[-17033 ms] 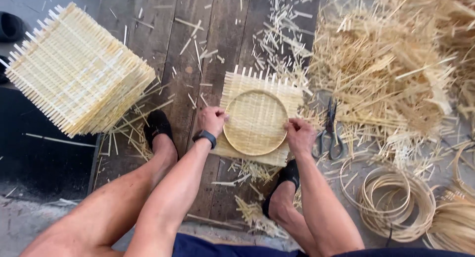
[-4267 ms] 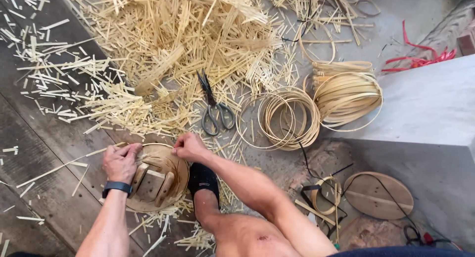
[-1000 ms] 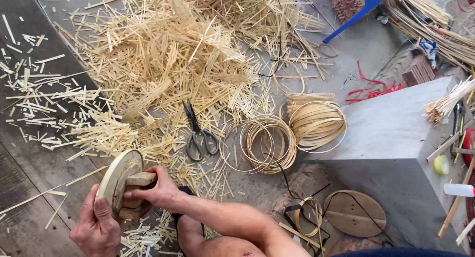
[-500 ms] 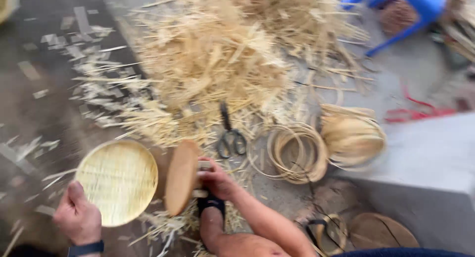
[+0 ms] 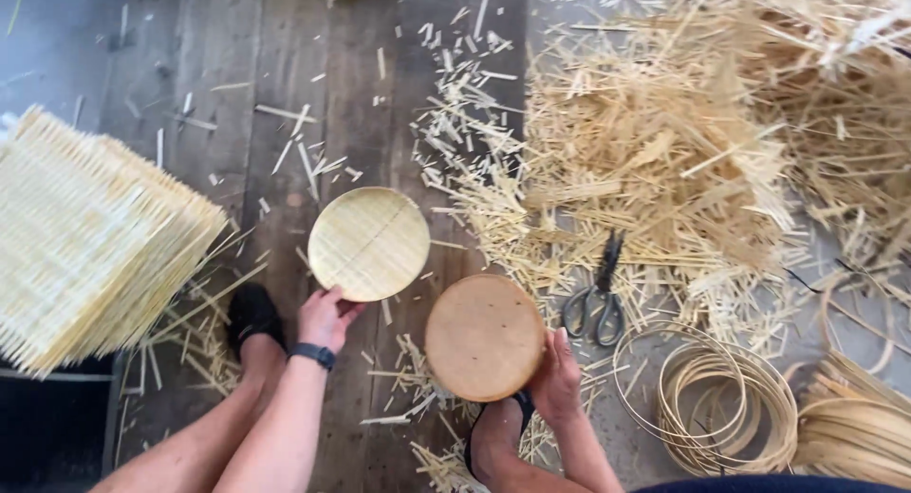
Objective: The person weaves bamboo strips into a circular basket base, using shears to trim excess strips and a wooden form to shape the item.
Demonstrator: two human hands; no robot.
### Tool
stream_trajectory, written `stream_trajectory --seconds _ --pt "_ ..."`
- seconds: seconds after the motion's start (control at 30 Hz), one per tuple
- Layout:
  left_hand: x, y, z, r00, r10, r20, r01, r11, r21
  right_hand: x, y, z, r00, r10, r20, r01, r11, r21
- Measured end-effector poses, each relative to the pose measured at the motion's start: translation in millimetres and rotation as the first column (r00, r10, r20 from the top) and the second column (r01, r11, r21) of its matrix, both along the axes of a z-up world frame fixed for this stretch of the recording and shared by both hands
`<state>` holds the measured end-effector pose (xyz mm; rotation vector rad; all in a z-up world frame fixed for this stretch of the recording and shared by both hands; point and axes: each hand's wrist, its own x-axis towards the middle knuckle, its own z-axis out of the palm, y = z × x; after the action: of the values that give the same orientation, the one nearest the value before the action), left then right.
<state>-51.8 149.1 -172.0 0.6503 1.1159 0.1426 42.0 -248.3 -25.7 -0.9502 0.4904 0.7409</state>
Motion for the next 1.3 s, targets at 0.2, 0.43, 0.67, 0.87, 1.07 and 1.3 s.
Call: stream_trajectory --seconds 0.2,0.43,0.67,0.87,1.07,1.3 --pt "13.5 -16.1 12.2 0.998 -0.065 -0.012 0.065 0.998 0.022 -5.7 6.7 -13.6 0.984 0.168 0.064 -0.129 0.910 -0.394" --pt "21.9 -5.4 27.2 0.970 -0.172 -0.172 0.188 0.979 0.082 -23.7 39.4 -16.4 0.970 0.241 -0.043 -0.242 0.916 -0.321" --pt "72.1 33.5 20.5 0.933 -0.302 -0.194 0.342 0.912 0.226 -24.4 27.1 -24.1 0.967 0.252 -0.020 -0.249 0.937 -0.246" --pt "212.0 88.7 42.3 0.895 -0.380 -0.234 0.446 0.787 0.426 -26.6 13.6 -41.5 0.958 0.285 -0.012 -0.282 0.939 -0.196" --pt "312.9 110.6 119.2 0.869 -0.186 0.459 0.177 0.982 0.065 -29.1 6.2 -59.9 0.968 0.252 0.003 -0.246 0.947 -0.207" --pt "167.2 1.3 56.5 0.624 -0.775 -0.101 0.715 0.514 0.473 -21.3 12.5 -64.0 0.973 0.217 -0.082 -0.231 0.944 -0.237"
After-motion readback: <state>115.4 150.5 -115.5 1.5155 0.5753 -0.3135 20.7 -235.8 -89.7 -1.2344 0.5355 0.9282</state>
